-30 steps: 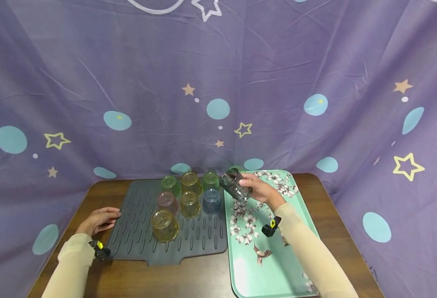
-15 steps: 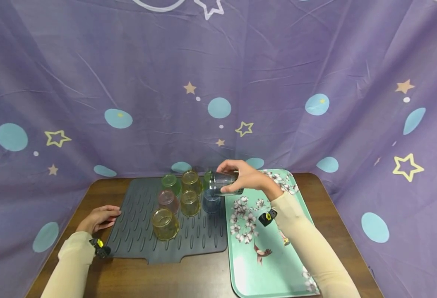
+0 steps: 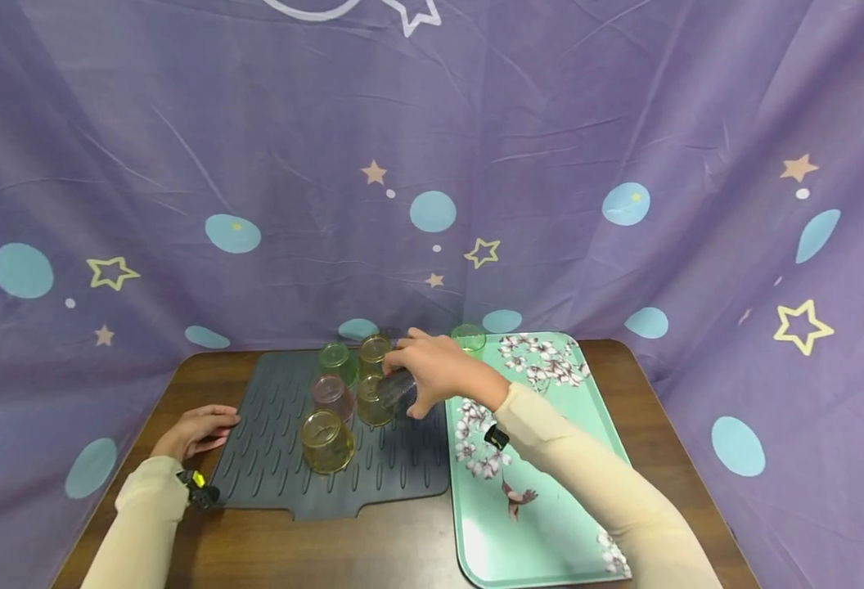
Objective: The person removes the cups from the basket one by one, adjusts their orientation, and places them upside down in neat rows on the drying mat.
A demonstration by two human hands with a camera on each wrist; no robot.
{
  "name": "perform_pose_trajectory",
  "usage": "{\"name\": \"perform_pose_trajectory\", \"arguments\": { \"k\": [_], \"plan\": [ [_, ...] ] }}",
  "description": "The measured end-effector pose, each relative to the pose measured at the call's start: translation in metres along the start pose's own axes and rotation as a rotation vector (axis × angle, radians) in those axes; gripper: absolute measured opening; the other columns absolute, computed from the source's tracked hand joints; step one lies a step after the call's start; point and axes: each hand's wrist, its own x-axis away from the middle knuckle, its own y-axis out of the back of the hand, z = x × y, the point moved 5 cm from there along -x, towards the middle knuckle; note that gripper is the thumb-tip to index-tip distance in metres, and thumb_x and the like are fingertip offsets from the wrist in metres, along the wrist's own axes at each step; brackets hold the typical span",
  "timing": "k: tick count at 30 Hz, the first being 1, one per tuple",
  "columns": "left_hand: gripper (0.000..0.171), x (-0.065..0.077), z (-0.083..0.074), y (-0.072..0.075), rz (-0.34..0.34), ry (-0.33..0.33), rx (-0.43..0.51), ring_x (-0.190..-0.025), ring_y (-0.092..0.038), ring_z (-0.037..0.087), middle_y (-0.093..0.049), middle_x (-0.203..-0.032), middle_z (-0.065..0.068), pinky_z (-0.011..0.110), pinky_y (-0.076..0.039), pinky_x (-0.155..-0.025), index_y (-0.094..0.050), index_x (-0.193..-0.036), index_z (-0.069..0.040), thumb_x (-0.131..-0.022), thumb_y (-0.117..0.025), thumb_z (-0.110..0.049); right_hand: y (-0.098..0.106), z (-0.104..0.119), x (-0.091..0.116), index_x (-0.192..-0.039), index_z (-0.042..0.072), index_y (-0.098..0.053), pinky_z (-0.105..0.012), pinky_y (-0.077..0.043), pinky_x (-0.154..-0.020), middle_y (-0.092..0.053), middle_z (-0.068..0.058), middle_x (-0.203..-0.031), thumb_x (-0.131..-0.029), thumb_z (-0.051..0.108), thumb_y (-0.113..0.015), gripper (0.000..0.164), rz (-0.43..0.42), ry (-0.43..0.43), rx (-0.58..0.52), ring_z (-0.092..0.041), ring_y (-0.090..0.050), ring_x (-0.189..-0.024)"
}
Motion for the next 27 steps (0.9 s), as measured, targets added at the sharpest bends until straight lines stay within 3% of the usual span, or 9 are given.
{"name": "perform_pose_trajectory", "arguments": {
  "k": [9, 16, 24, 27],
  "plan": [
    [0.013, 0.004, 0.000, 0.002, -0.006, -0.015, 0.016, -0.071, -0.059, 0.005, -0.063, -0.076, -0.009, 0.021, -0.058, -0.067, -0.069, -0.108, -0.005, -0.096, -0.068, -0.010, -0.036, 0.032, -0.028, -0.129, 0.029, -0.069, -0.029, -0.050, -0.064, -0.064, 0.003, -0.120, -0.067, 0.046, -0.094, 0.068, 0.139, 0.036, 0.257, -0.016, -0.046, -0.099],
    [0.012, 0.004, 0.004, -0.001, -0.002, -0.019, 0.031, -0.070, -0.060, 0.005, -0.062, -0.076, -0.009, 0.020, -0.058, -0.067, -0.069, -0.107, -0.006, -0.096, -0.068, -0.010, -0.066, 0.050, -0.040, -0.130, 0.033, -0.067, -0.028, -0.055, -0.083, -0.063, 0.004, -0.132, -0.068, 0.050, -0.093, 0.070, 0.235, 0.076, 0.415, -0.015, -0.049, -0.115],
    [0.018, 0.005, 0.000, -0.002, -0.007, -0.017, 0.023, -0.072, -0.059, 0.005, -0.063, -0.077, -0.010, 0.020, -0.058, -0.068, -0.066, -0.112, -0.002, -0.096, -0.068, -0.010, -0.093, 0.056, -0.048, -0.131, 0.032, -0.065, -0.032, -0.054, -0.100, -0.064, 0.005, -0.129, -0.064, 0.049, -0.095, 0.075, 0.230, 0.122, 0.479, -0.016, -0.051, -0.119],
    [0.017, 0.007, 0.000, -0.002, -0.004, -0.020, 0.020, -0.072, -0.059, 0.004, -0.063, -0.078, -0.010, 0.020, -0.058, -0.068, -0.067, -0.111, -0.003, -0.096, -0.068, -0.010, -0.100, 0.057, -0.049, -0.133, 0.030, -0.063, -0.032, -0.054, -0.099, -0.065, 0.005, -0.127, -0.064, 0.050, -0.095, 0.079, 0.231, 0.130, 0.494, -0.015, -0.051, -0.115]
  ]
}}
